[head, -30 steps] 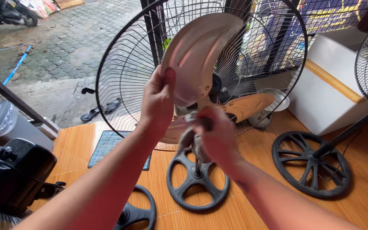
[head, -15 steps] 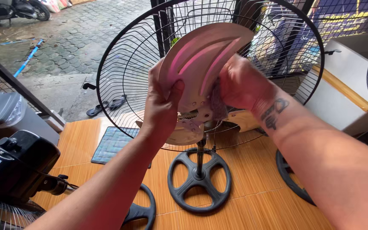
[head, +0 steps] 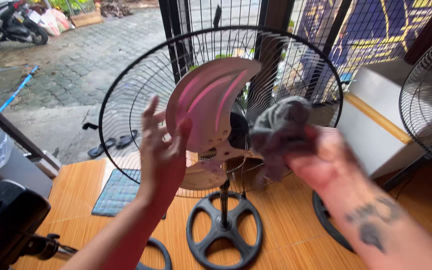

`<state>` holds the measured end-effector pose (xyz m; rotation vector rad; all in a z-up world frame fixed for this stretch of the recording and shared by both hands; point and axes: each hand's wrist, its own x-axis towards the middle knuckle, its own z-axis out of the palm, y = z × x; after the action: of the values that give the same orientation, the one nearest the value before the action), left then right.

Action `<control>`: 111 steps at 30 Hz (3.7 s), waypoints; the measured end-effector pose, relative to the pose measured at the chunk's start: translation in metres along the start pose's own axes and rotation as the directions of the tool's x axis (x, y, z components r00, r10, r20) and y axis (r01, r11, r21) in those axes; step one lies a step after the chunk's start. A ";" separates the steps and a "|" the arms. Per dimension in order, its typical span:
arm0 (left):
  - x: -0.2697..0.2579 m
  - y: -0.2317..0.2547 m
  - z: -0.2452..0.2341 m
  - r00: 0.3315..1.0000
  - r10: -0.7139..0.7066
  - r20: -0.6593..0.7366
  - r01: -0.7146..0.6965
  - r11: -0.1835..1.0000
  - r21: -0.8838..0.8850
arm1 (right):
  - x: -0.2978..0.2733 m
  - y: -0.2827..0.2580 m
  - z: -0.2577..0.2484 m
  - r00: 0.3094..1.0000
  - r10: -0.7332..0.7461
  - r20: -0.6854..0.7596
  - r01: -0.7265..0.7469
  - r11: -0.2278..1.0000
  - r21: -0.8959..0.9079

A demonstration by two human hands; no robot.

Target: The person wipes the exterior and interior of a standing electric fan using a cloth. They remove the front grille and fan blade, wipe each part, then reattach the blade and grille. The person repeats the process on a second fan, cleaning the grille and blade before reassembly.

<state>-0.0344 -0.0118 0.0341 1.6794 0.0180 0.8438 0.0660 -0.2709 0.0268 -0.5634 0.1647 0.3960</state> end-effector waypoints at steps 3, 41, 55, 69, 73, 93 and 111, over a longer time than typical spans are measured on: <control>-0.003 0.031 -0.015 0.949 0.300 -0.103 -0.253 0.911 0.325 | -0.029 -0.046 0.034 0.971 -0.168 0.172 0.185 0.978 -0.092; 0.146 0.026 -0.025 0.829 0.496 0.257 -0.542 0.604 0.584 | 0.035 -0.095 0.111 0.928 0.243 0.281 0.192 0.332 -0.924; 0.044 0.088 0.120 0.860 0.308 -0.408 0.138 0.629 0.765 | 0.105 -0.042 0.069 0.434 0.522 0.734 0.240 0.718 -0.653; 0.011 0.109 0.046 0.682 -0.024 -0.731 0.383 0.863 0.329 | 0.080 0.051 0.072 0.152 0.141 0.978 0.911 0.363 -0.194; 0.000 0.123 0.021 0.669 0.043 -0.742 0.359 0.855 0.374 | 0.098 0.036 0.082 0.269 0.388 0.882 0.898 0.229 -0.375; -0.040 0.127 0.031 0.544 0.304 -0.782 0.790 0.128 0.600 | 0.080 0.105 0.194 -0.706 -0.184 0.684 0.448 0.632 0.632; -0.047 0.135 0.019 0.502 0.411 -0.761 0.756 0.218 0.617 | 0.089 0.094 0.105 -0.382 0.717 0.583 0.924 0.290 0.248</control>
<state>-0.1154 -0.0894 0.1245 2.0151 1.9497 1.5419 0.1129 -0.1120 0.0459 -1.1924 -2.5873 0.0842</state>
